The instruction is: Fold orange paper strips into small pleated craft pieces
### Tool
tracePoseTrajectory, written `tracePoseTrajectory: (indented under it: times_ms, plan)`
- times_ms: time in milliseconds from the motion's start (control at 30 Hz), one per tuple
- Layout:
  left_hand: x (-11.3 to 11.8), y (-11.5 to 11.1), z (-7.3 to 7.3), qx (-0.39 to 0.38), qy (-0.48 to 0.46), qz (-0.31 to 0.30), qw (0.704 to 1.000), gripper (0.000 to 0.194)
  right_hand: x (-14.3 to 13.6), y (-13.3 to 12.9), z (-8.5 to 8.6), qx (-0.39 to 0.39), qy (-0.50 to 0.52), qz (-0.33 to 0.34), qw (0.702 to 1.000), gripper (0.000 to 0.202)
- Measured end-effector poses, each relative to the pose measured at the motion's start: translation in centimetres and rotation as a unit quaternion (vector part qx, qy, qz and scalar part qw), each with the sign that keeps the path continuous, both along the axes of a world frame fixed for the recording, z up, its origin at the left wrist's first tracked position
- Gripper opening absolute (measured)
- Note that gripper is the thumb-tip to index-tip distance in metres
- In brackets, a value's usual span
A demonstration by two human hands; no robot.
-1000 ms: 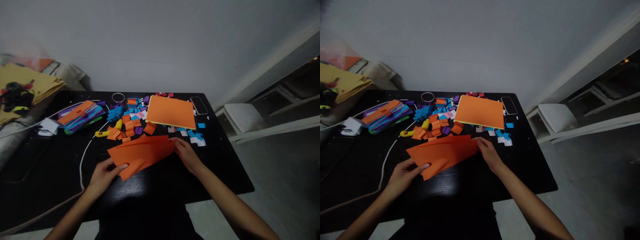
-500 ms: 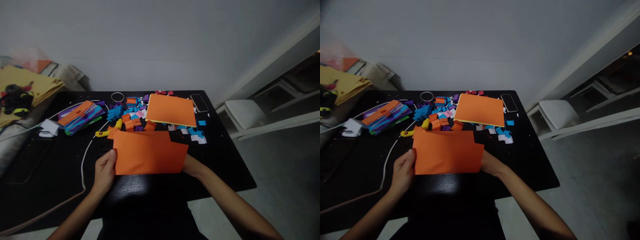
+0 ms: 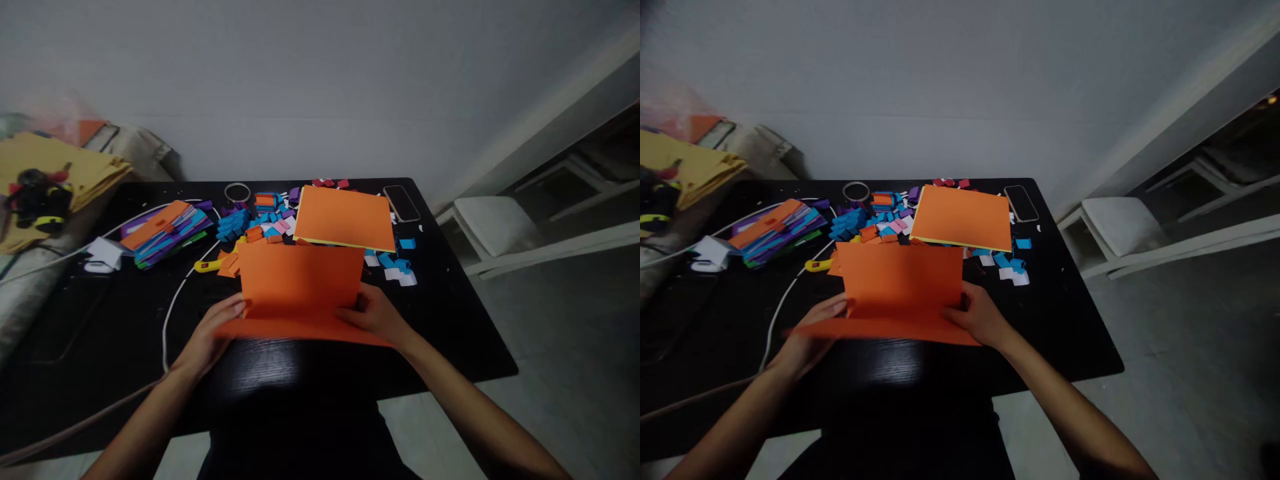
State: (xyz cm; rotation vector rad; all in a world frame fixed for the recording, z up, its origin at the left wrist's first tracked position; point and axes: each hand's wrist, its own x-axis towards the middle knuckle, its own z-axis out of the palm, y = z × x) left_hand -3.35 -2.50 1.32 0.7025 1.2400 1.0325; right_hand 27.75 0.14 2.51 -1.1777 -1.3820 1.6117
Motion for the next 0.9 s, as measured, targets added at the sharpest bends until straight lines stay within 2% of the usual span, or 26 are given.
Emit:
tracePoseTrajectory:
  times_ms: [133,233,333,400,467,533,600,633,767,900]
  plan:
    - [0.1,-0.2,1.1,-0.056,-0.01,-0.067,0.996,0.04,0.3,-0.1,0.2,0.009,-0.016,-0.024,1.0,0.043]
    - [0.2,-0.4,0.9,-0.031,0.0,-0.084,0.996,0.031,0.0,-0.2,0.9,-0.001,0.003,-0.036,0.999,0.048]
    - [0.1,-0.5,0.4,0.029,0.068,-0.037,0.997,0.031,-0.4,-0.4,1.1,-0.022,0.003,-0.094,0.995,0.057]
    - [0.2,-0.6,0.2,0.062,0.1,0.014,0.993,0.04,-0.7,-0.5,0.8,-0.027,-0.027,-0.142,0.989,0.062]
    - [0.4,-0.7,0.2,0.099,0.122,0.058,0.986,0.047,-0.8,-0.8,0.6,-0.025,-0.051,-0.164,0.985,0.065]
    - [0.6,-1.0,0.7,0.138,0.158,0.073,0.975,0.04,-0.8,-1.2,0.7,-0.03,-0.034,-0.153,0.987,0.072]
    - [0.6,-1.2,1.4,0.157,0.21,0.058,0.963,0.029,-0.7,-1.4,1.3,-0.04,0.008,-0.121,0.992,0.079]
    - [0.7,-1.4,1.8,0.158,0.236,0.046,0.958,0.027,-0.7,-1.5,1.7,-0.041,0.021,-0.098,0.994,0.076]
    - [0.7,-1.7,3.2,0.156,0.28,0.045,0.946,0.032,-0.3,-1.5,3.8,-0.006,-0.027,-0.013,1.0,0.04]
    - [0.5,-2.2,3.4,0.181,0.304,0.069,0.933,0.037,0.0,-1.4,5.1,0.056,-0.09,-0.055,0.993,0.036]
